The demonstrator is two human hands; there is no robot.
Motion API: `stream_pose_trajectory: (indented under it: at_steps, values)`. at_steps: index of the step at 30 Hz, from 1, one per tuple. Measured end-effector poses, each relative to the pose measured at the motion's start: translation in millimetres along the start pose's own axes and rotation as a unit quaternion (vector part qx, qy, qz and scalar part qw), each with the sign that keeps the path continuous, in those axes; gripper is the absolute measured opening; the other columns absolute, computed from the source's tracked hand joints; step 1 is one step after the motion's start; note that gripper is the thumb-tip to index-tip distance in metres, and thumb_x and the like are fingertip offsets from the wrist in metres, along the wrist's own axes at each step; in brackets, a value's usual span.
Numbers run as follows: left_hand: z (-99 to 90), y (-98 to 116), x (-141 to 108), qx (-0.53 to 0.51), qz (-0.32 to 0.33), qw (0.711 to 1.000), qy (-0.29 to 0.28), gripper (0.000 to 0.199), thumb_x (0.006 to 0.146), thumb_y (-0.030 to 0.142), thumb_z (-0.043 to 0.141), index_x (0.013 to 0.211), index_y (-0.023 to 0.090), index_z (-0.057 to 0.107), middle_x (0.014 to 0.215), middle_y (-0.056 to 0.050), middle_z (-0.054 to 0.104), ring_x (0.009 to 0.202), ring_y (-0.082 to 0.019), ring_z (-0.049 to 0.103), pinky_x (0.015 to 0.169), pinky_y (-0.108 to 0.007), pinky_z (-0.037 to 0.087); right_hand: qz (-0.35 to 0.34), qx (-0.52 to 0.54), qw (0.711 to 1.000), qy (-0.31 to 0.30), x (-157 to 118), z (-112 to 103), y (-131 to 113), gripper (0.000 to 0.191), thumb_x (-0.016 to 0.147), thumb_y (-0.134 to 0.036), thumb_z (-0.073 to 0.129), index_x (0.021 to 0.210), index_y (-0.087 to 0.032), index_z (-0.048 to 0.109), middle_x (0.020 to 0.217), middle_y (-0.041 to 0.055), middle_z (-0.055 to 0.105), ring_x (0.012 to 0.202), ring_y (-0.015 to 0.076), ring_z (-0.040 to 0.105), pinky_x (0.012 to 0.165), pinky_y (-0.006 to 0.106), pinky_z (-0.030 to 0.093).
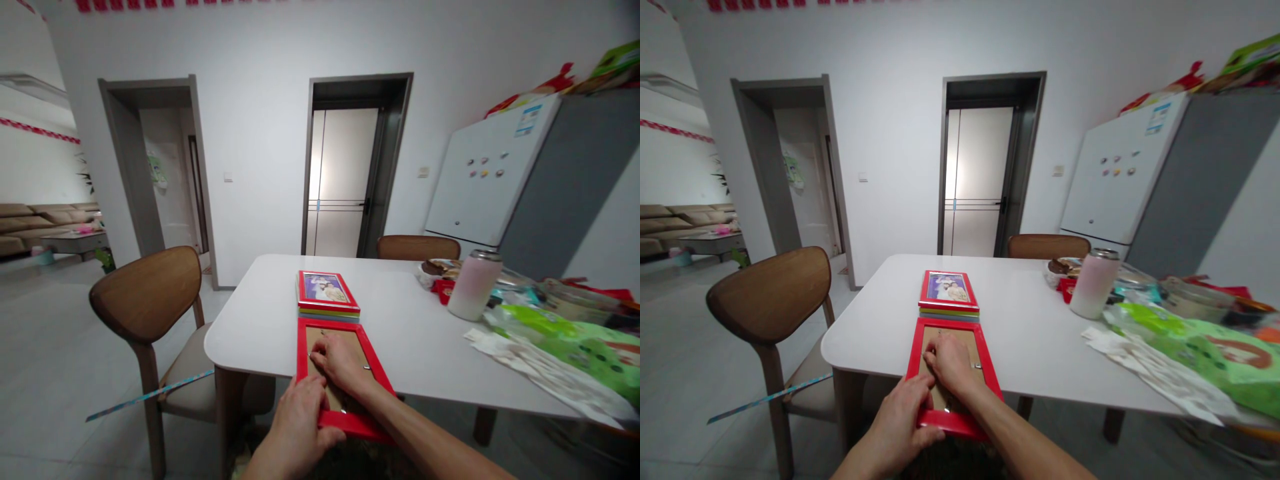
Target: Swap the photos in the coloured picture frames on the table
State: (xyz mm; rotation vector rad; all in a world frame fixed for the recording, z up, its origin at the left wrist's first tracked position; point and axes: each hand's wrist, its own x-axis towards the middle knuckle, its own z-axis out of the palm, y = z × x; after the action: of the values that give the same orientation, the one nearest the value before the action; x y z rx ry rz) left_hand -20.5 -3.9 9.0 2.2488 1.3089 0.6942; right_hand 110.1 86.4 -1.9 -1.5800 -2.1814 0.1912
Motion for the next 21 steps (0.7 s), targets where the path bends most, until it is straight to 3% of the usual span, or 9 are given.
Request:
stream_pose_trajectory:
  at_steps: [6,11,16,21]
  values:
    - [-2.1,4.9,-0.7,0.007,-0.006,1.0,0.0,0.04,0.062,0.033,0.062,0.098,0.02,0.052,0.103,-0.003,0.054,0.095,-0.02,0.047,0.085,-0.03,0.035,-0.009,-0.007,1.0,-0.013,-3.0,-5.5,-10.0,0.019,0.069,-0.022,0.047,0.066,-0.02,0.065,0.068,0.0016,0.065,0.065,0.0123,0.053,0.055,0.021,0.032]
    - [0.0,4.0,-1.3,-0.001,-0.002,1.0,0.009,0.047,0.058,0.033,0.066,0.1,0.019,0.051,0.106,-0.004,0.054,0.099,-0.022,0.046,0.09,-0.031,0.031,-0.042,0.074,0.996,-0.013,-3.2,-2.0,-0.3,0.02,0.069,-0.023,0.047,0.065,-0.019,0.066,0.067,0.0006,0.065,0.064,0.0119,0.055,0.057,0.02,0.035]
    - [1.8,2.0,-4.2,0.001,-0.016,1.0,-0.001,0.056,0.056,0.033,0.068,0.107,0.018,0.05,0.101,-0.005,0.056,0.093,-0.022,0.049,0.09,-0.034,0.031,0.07,0.109,0.991,0.039,9.5,-7.8,26.2,0.023,0.069,-0.026,0.046,0.075,-0.016,0.066,0.074,0.0036,0.067,0.066,0.0132,0.058,0.06,0.021,0.038]
    - [3.7,4.4,-6.8,-0.001,-0.029,0.999,-0.014,0.063,0.056,0.034,0.067,0.113,0.015,0.046,0.11,-0.009,0.052,0.103,-0.025,0.044,0.093,-0.035,0.029,0.107,0.06,0.992,0.034,23.3,-11.8,39.1,0.023,0.069,-0.033,0.049,0.065,-0.018,0.065,0.067,0.0043,0.066,0.061,0.0138,0.057,0.055,0.022,0.036]
